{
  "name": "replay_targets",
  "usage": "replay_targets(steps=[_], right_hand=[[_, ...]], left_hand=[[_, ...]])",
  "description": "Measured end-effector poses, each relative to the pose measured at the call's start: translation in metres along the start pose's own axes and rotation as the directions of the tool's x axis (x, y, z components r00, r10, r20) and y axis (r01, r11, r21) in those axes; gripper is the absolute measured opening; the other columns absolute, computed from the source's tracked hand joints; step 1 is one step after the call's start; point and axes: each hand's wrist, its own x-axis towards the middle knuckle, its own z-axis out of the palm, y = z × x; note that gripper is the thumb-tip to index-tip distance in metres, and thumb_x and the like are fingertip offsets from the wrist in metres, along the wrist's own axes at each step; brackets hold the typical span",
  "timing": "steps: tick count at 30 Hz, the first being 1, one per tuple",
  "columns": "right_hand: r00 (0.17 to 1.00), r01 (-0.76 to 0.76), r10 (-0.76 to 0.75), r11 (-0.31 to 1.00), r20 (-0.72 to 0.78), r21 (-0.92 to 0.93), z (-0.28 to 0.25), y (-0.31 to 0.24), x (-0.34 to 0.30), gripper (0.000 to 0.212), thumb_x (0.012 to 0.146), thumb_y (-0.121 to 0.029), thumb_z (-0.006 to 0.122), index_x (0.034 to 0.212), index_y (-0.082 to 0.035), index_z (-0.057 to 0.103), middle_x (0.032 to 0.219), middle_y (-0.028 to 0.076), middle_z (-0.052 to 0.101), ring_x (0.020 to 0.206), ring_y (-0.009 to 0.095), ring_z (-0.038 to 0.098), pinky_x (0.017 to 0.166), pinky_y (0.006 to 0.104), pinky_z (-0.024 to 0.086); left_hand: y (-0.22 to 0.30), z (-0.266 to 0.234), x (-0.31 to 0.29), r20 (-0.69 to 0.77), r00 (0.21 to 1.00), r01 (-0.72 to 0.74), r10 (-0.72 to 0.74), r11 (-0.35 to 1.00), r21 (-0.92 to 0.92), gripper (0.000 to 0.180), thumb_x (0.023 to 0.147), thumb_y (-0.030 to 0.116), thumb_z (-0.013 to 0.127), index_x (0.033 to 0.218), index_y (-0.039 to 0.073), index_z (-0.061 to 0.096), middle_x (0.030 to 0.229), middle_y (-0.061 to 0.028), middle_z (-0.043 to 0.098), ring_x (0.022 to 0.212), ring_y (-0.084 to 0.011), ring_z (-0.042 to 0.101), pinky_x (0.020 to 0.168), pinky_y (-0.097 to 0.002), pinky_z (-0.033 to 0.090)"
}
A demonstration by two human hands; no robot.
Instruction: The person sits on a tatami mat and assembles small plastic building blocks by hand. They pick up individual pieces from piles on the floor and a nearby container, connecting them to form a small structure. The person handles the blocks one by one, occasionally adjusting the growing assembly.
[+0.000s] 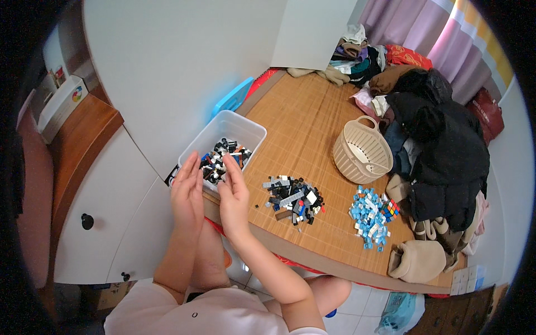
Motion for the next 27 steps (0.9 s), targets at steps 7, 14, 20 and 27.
replay_targets(steps=[7, 14, 20, 27], right_hand=[[0.985, -0.017, 0.009, 0.999, -0.170, -0.046, -0.057, -0.002, -0.028, 0.044, 0.084, 0.003, 0.041, 0.128, 0.002, 0.041, 0.136, 0.010, 0.039, 0.128, 0.019, 0.032, 0.107, 0.0317, 0.022], [0.881, -0.076, 0.045, 0.996, -0.472, -0.048, -0.126, 0.004, -0.071, 0.048, 0.082, 0.004, 0.042, 0.129, 0.003, 0.039, 0.134, 0.012, 0.039, 0.128, 0.021, 0.032, 0.106, 0.0311, 0.022], [0.814, -0.133, 0.034, 0.983, -0.579, -0.130, -0.152, -0.002, -0.097, 0.057, 0.078, 0.005, 0.040, 0.134, 0.004, 0.030, 0.138, 0.015, 0.033, 0.130, 0.023, 0.028, 0.107, 0.0315, 0.018], [0.825, -0.189, 0.084, 0.973, -0.560, -0.132, -0.162, 0.008, -0.101, 0.060, 0.080, 0.004, 0.042, 0.137, 0.005, 0.024, 0.142, 0.017, 0.026, 0.132, 0.023, 0.025, 0.107, 0.0313, 0.019]], left_hand=[[-0.009, 0.021, -0.043, 0.157, 0.945, 0.263, -0.286, 0.952, 0.155, 0.045, 0.088, 0.002, 0.037, 0.132, -0.004, 0.034, 0.137, -0.0142, 0.035, 0.129, -0.0199, 0.031, 0.108, -0.0310, 0.020], [-0.087, 0.003, -0.057, 0.196, 0.861, 0.392, -0.469, 0.858, 0.332, 0.049, 0.086, 0.003, 0.039, 0.134, -0.002, 0.032, 0.139, -0.0123, 0.033, 0.132, -0.0181, 0.026, 0.107, -0.0296, 0.019], [-0.120, -0.011, -0.044, 0.160, 0.813, 0.484, -0.561, 0.801, 0.352, 0.052, 0.085, 0.007, 0.040, 0.135, -0.004, 0.029, 0.143, -0.0190, 0.025, 0.135, -0.0230, 0.021, 0.108, -0.0321, 0.017], [-0.125, -0.005, -0.045, 0.210, 0.792, 0.466, -0.574, 0.789, 0.400, 0.052, 0.086, 0.006, 0.040, 0.135, -0.005, 0.028, 0.140, -0.0186, 0.030, 0.133, -0.0235, 0.025, 0.107, -0.0324, 0.020]])
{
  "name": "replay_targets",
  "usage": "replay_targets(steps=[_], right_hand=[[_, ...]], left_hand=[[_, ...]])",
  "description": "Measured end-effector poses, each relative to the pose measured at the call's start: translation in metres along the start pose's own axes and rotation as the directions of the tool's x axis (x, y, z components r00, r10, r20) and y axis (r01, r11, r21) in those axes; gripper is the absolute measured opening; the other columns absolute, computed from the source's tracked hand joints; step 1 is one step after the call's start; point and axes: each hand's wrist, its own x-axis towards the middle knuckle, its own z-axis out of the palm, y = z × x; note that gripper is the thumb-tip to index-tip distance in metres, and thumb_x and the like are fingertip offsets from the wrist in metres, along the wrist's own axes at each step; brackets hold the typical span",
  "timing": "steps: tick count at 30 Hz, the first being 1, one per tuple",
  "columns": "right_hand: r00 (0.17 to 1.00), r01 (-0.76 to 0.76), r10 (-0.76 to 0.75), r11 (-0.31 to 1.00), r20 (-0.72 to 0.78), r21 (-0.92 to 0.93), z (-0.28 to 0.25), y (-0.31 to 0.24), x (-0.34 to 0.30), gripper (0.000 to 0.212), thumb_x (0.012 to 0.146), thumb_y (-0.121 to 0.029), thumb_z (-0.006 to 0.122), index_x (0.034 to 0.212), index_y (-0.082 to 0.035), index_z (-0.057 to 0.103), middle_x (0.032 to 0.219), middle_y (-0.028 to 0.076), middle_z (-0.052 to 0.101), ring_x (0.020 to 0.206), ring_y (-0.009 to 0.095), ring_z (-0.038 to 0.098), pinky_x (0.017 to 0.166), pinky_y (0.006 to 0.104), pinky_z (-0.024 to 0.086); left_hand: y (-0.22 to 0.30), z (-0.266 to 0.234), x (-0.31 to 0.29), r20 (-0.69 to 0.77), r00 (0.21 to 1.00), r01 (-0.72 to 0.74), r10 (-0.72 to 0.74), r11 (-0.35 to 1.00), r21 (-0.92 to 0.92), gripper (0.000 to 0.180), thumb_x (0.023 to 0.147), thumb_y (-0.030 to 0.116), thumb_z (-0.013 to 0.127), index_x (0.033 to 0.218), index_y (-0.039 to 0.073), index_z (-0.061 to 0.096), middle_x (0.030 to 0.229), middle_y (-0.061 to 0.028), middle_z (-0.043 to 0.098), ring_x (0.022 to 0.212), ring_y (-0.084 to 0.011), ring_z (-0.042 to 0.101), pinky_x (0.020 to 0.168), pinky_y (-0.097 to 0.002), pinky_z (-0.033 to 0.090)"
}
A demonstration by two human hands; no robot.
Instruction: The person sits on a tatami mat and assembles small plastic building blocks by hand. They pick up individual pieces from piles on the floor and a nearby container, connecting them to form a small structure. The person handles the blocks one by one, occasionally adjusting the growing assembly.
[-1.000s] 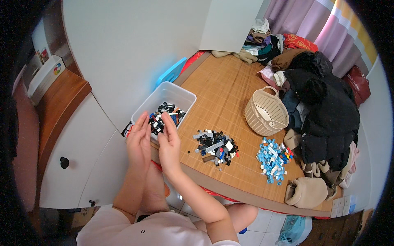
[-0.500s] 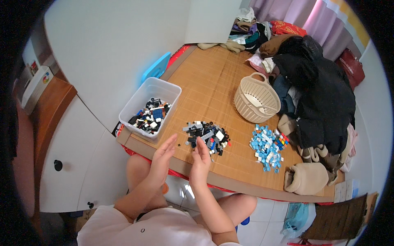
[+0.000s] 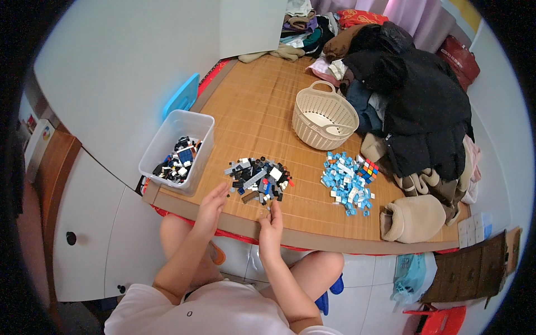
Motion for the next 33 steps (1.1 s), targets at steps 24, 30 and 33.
replay_targets(steps=[24, 30, 33], right_hand=[[0.993, -0.092, 0.088, 0.995, 0.079, 0.047, 0.032, -0.002, -0.020, 0.062, 0.080, 0.007, 0.041, 0.137, 0.003, 0.021, 0.144, 0.017, 0.022, 0.135, 0.022, 0.017, 0.110, 0.0321, 0.013], [0.991, -0.109, 0.106, 0.993, 0.077, 0.032, 0.034, -0.004, -0.010, 0.062, 0.079, 0.005, 0.042, 0.137, 0.004, 0.020, 0.143, 0.017, 0.024, 0.134, 0.022, 0.020, 0.109, 0.0313, 0.017], [0.988, -0.105, 0.094, 0.991, 0.122, 0.084, 0.032, 0.004, -0.004, 0.062, 0.079, 0.004, 0.042, 0.137, 0.005, 0.020, 0.140, 0.016, 0.029, 0.130, 0.021, 0.028, 0.106, 0.0306, 0.023]], left_hand=[[-0.010, 0.024, -0.007, 0.086, 0.994, 0.068, -0.066, 0.997, -0.024, 0.048, 0.084, 0.002, 0.039, 0.131, -0.005, 0.036, 0.136, -0.0168, 0.036, 0.131, -0.0223, 0.028, 0.106, -0.0316, 0.023], [-0.019, 0.023, -0.001, 0.100, 0.995, 0.020, -0.023, 0.999, 0.036, 0.047, 0.086, 0.001, 0.038, 0.132, -0.004, 0.034, 0.135, -0.0176, 0.036, 0.129, -0.0213, 0.031, 0.104, -0.0299, 0.026], [-0.019, 0.022, 0.003, 0.142, 0.989, 0.028, -0.036, 0.998, 0.060, 0.047, 0.086, 0.001, 0.039, 0.132, -0.004, 0.035, 0.132, -0.0176, 0.039, 0.125, -0.0202, 0.035, 0.102, -0.0295, 0.029]])
